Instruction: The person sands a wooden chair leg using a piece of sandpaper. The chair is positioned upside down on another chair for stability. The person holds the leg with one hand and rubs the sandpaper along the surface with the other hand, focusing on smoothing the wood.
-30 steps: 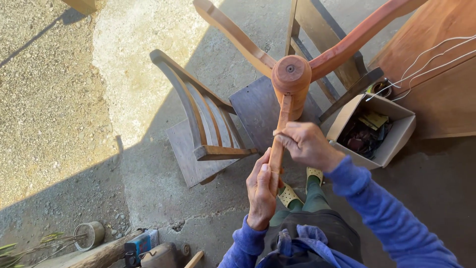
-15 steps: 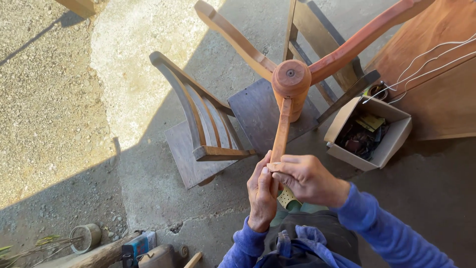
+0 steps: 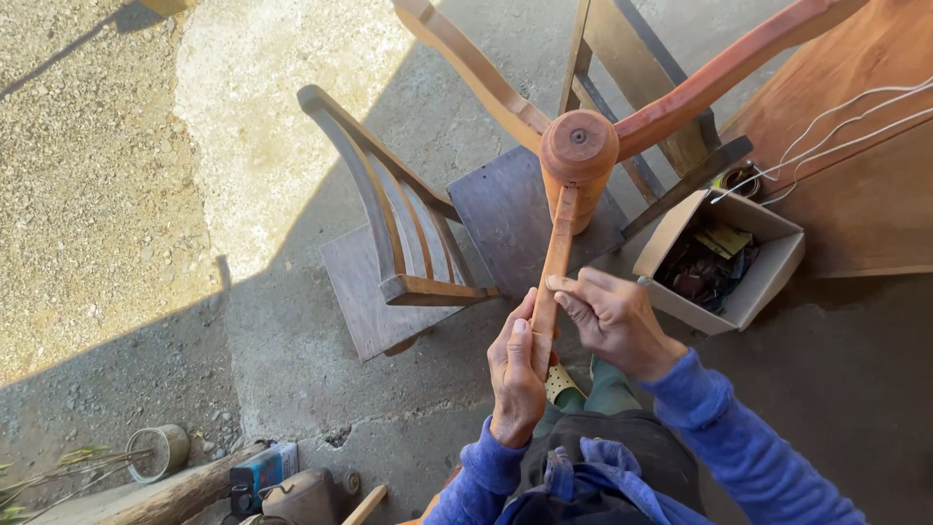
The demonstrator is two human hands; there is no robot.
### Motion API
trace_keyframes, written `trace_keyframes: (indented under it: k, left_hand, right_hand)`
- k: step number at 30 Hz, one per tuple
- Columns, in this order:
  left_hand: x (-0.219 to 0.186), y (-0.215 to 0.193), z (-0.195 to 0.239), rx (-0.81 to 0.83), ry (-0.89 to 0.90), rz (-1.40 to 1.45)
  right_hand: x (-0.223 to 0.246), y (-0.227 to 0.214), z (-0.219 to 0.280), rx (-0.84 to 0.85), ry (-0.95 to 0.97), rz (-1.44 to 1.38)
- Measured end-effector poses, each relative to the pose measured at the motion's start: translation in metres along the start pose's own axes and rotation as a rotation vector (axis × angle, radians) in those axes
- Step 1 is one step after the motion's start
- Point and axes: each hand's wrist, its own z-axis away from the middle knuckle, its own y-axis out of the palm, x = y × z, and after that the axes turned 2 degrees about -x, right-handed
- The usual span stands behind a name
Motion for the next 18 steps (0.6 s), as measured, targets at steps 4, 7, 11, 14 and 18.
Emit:
trace_keyframes:
  k: [4,7,11,14,18]
  left_hand:
    - [0.001,0.001,-0.003,0.017,0.009,-0.029]
    - [-0.009,0.003,-0.010,0.019,0.005,-0.015]
    - [0.001,-0.001,-0.018,0.023,-0.007,0.024]
    - [0.007,-0.004,-0.011,0.010,-0.050,0.051]
    - [0.000,0.001,-0.013,-0.004,-0.034,0.069]
  right_hand:
    - [-0.048,0.013,-0.019,-0.039,0.053,0.066]
    - [-0.052,0.017,-0.025,-0.073,0.027,0.012]
    - [-0.001,0.010,0.005,0.015,0.102,-0.172]
    - [0.015,0.016,0.023,-0.062,-0.013,-0.363]
    - [-0.039,0.027,-0.004,-0.205,-0.002,-0.132]
